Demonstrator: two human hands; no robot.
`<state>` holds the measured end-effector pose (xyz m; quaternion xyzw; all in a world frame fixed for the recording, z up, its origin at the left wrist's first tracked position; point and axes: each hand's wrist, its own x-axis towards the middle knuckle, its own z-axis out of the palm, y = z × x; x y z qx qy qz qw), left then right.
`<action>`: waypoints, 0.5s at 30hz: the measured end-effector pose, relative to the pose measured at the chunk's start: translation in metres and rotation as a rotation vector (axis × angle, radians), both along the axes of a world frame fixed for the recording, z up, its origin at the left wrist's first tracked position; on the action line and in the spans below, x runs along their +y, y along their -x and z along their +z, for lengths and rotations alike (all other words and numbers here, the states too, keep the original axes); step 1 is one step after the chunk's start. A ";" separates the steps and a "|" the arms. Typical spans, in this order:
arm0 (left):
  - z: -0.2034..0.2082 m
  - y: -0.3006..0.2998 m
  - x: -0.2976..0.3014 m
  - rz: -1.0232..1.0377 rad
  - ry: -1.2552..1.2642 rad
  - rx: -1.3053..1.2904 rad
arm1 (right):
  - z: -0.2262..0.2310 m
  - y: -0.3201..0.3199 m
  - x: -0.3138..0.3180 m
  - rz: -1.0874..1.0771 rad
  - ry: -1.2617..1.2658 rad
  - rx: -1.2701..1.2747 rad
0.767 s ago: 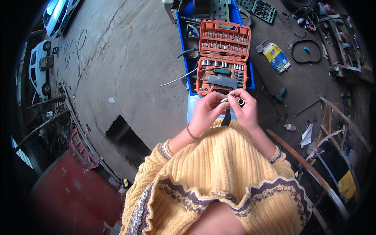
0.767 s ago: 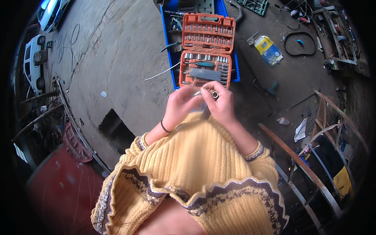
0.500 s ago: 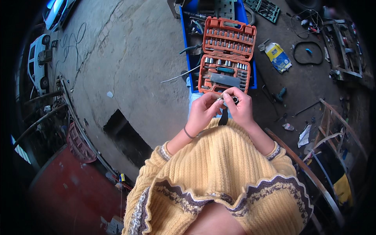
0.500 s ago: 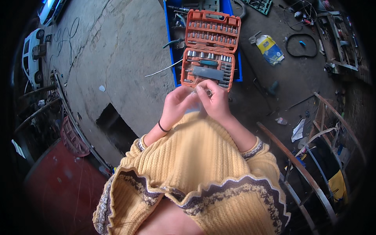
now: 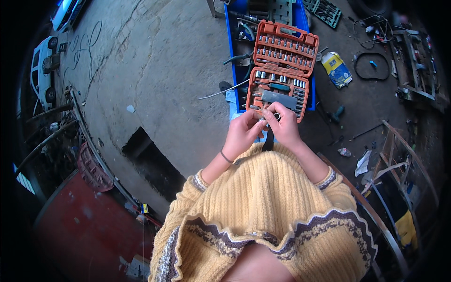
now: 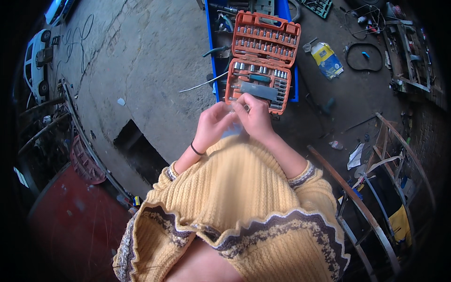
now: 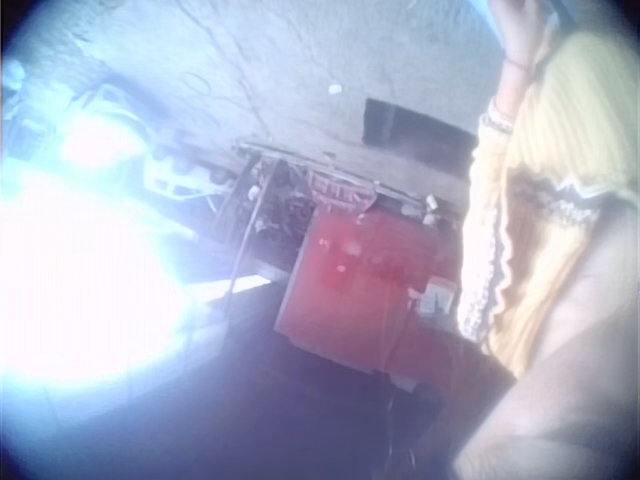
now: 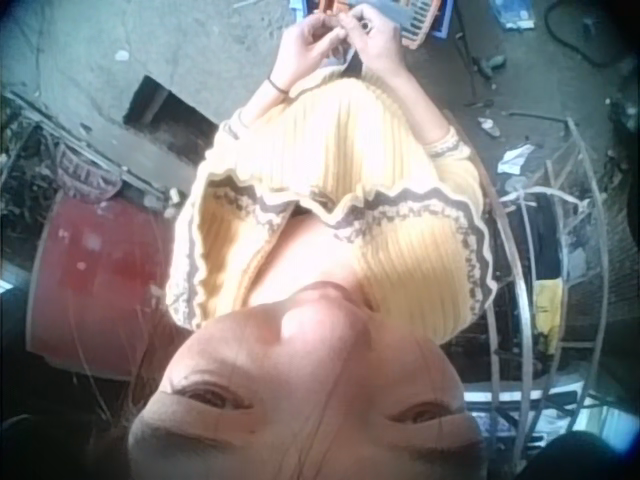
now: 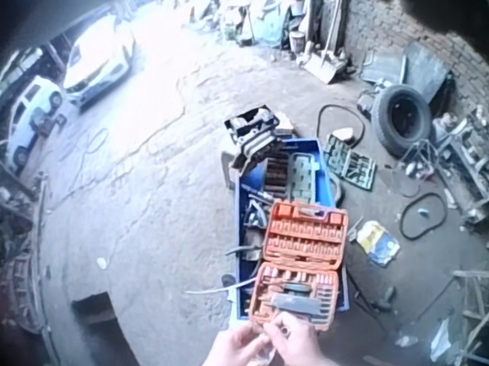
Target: The person opens an orange socket set case and repeatedly picks up, compares, and returns various sockets and a metal bar. The person then moves to a cluttered workbench and picks up a spray can before returning to the tool case. The task involves selecting and inspecting tools without completing a repair.
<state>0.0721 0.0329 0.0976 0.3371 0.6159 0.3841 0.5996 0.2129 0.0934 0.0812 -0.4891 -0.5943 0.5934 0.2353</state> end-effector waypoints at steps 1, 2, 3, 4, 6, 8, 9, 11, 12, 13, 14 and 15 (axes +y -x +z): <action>-0.002 0.003 0.001 0.011 0.027 -0.045 | -0.003 0.003 0.002 -0.006 0.014 0.030; -0.004 0.006 0.003 0.019 0.044 -0.076 | -0.007 0.006 0.005 -0.011 0.032 0.053; -0.006 0.009 0.004 0.029 0.045 -0.104 | -0.010 0.009 0.007 -0.020 0.067 0.049; -0.008 0.013 0.005 0.041 0.074 -0.140 | -0.013 0.013 0.008 -0.018 0.072 0.071; -0.012 0.020 0.008 0.061 0.107 -0.195 | -0.018 0.018 0.010 -0.034 0.141 0.118; -0.015 0.026 0.010 0.079 0.107 -0.238 | -0.030 0.022 0.014 -0.096 0.270 0.182; -0.016 0.029 0.011 0.082 0.122 -0.250 | -0.041 0.026 0.020 -0.148 0.357 0.235; -0.018 0.038 0.014 0.076 0.174 -0.236 | -0.069 0.031 0.032 -0.252 0.468 0.301; -0.018 0.044 0.015 0.069 0.205 -0.227 | -0.086 0.033 0.040 -0.283 0.460 0.227; -0.019 0.048 0.017 0.080 0.212 -0.253 | -0.103 0.034 0.049 -0.324 0.472 0.133; -0.020 0.052 0.018 0.092 0.220 -0.278 | -0.119 0.037 0.055 -0.339 0.390 0.108; -0.021 0.056 0.020 0.104 0.227 -0.303 | -0.133 0.039 0.061 -0.379 0.354 0.054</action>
